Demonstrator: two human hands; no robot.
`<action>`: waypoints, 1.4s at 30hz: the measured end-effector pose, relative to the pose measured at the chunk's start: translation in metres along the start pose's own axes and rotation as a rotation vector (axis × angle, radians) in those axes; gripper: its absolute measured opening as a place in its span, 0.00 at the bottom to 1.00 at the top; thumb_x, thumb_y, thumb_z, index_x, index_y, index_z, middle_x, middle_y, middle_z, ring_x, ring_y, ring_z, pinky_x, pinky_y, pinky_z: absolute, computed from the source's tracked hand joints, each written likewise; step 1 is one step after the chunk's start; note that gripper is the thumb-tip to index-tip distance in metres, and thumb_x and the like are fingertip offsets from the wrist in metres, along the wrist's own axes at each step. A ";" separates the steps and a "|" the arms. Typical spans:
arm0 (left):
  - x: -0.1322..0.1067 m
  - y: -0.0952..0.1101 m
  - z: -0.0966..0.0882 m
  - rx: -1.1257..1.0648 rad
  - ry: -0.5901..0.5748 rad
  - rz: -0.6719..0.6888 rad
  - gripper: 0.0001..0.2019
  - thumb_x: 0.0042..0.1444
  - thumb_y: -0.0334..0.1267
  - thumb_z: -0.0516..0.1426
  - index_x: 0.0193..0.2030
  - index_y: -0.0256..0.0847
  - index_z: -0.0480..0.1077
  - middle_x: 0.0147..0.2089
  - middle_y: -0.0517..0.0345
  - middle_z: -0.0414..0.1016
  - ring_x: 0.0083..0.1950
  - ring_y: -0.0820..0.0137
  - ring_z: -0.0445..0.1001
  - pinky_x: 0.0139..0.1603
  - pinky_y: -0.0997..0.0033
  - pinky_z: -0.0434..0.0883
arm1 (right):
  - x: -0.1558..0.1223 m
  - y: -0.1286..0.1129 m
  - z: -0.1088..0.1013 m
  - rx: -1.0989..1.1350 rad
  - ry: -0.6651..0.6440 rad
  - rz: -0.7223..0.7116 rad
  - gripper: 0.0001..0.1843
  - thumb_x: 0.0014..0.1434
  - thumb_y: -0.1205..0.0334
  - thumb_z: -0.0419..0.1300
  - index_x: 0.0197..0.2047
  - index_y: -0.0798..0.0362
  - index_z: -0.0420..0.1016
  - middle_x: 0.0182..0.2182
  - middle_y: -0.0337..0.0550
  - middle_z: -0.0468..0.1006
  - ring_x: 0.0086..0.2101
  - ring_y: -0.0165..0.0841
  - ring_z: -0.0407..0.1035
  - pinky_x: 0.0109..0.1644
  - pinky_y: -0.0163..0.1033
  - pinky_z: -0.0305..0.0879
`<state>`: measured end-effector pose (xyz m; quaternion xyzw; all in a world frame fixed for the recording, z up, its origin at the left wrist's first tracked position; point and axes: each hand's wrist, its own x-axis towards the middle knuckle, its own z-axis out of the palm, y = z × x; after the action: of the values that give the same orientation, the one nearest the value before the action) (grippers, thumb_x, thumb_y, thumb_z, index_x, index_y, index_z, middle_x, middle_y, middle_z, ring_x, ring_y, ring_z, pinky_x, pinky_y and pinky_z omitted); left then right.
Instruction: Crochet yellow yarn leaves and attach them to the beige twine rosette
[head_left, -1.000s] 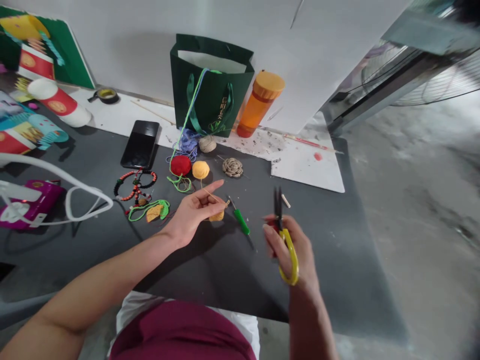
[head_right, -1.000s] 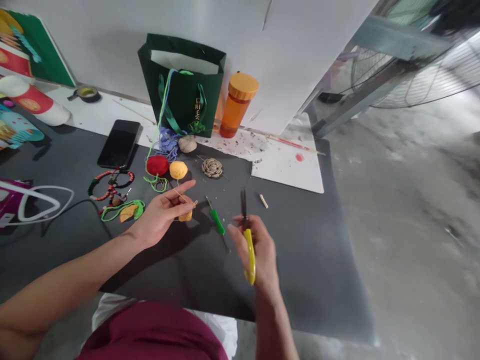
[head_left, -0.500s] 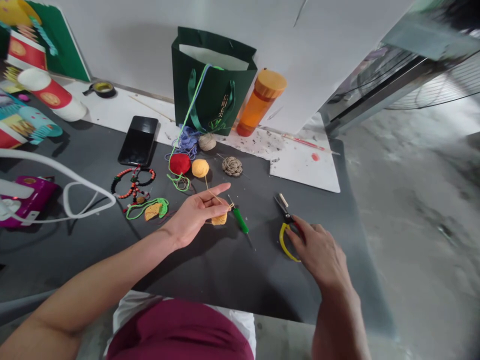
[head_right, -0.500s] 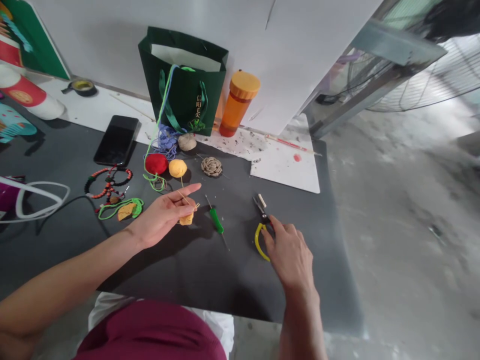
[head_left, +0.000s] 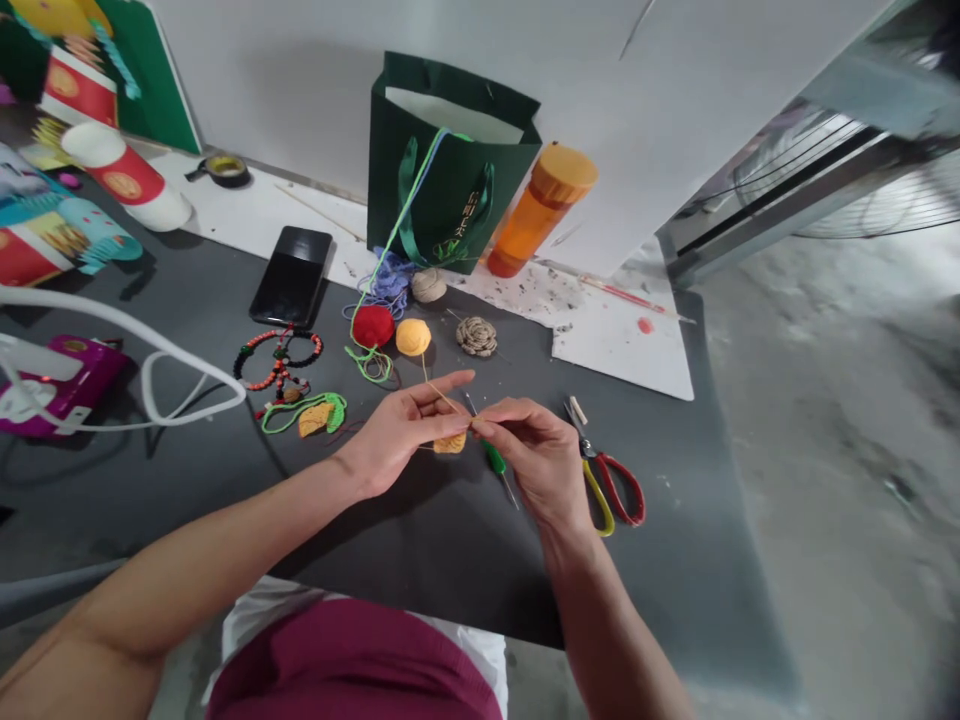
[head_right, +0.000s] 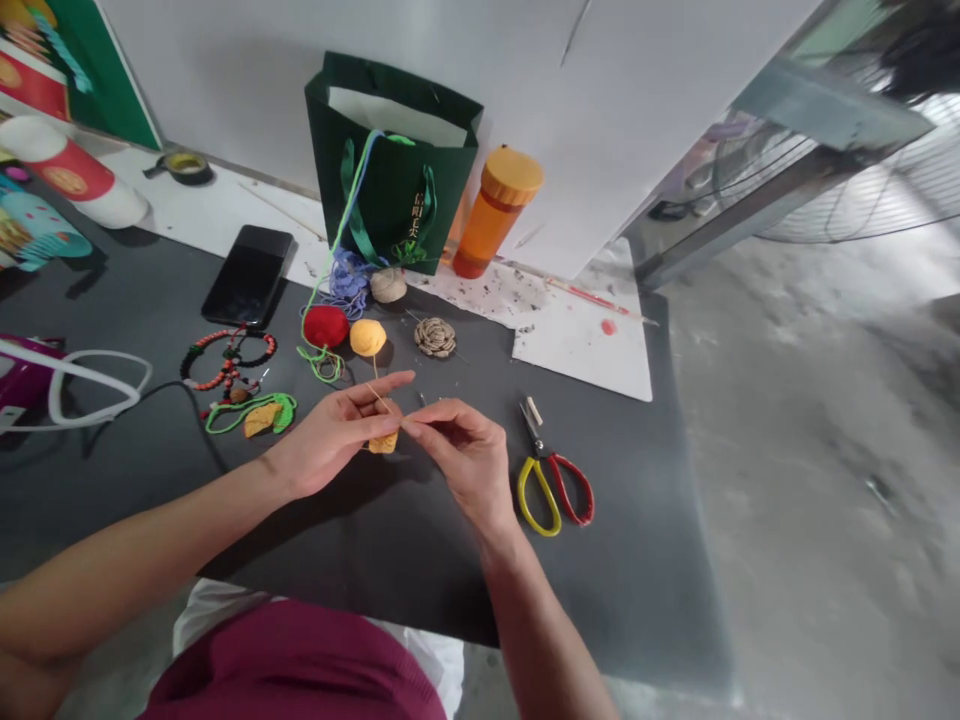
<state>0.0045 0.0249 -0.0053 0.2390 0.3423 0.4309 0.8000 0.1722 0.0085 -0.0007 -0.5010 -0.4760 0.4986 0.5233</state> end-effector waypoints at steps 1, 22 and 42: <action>0.000 -0.001 0.000 0.004 0.002 0.004 0.24 0.44 0.32 0.74 0.51 0.44 0.82 0.29 0.63 0.77 0.31 0.77 0.71 0.39 0.71 0.66 | -0.001 0.001 0.000 0.004 0.006 -0.006 0.08 0.48 0.58 0.76 0.28 0.48 0.82 0.26 0.38 0.82 0.29 0.30 0.74 0.36 0.37 0.72; 0.000 -0.003 0.001 -0.035 0.040 0.014 0.44 0.45 0.32 0.73 0.70 0.45 0.66 0.31 0.65 0.78 0.33 0.76 0.72 0.40 0.69 0.67 | -0.009 0.008 0.005 0.065 0.147 0.037 0.11 0.54 0.52 0.73 0.31 0.49 0.79 0.26 0.37 0.81 0.28 0.29 0.73 0.36 0.37 0.70; -0.004 -0.001 0.003 0.061 -0.058 0.030 0.58 0.44 0.29 0.73 0.78 0.55 0.48 0.33 0.67 0.76 0.32 0.77 0.73 0.36 0.73 0.69 | -0.010 0.013 0.005 0.083 0.144 0.001 0.13 0.55 0.50 0.72 0.31 0.49 0.79 0.26 0.37 0.79 0.27 0.28 0.72 0.35 0.36 0.70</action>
<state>0.0059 0.0207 -0.0026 0.2807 0.3284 0.4250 0.7955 0.1659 -0.0013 -0.0132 -0.5137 -0.4157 0.4810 0.5762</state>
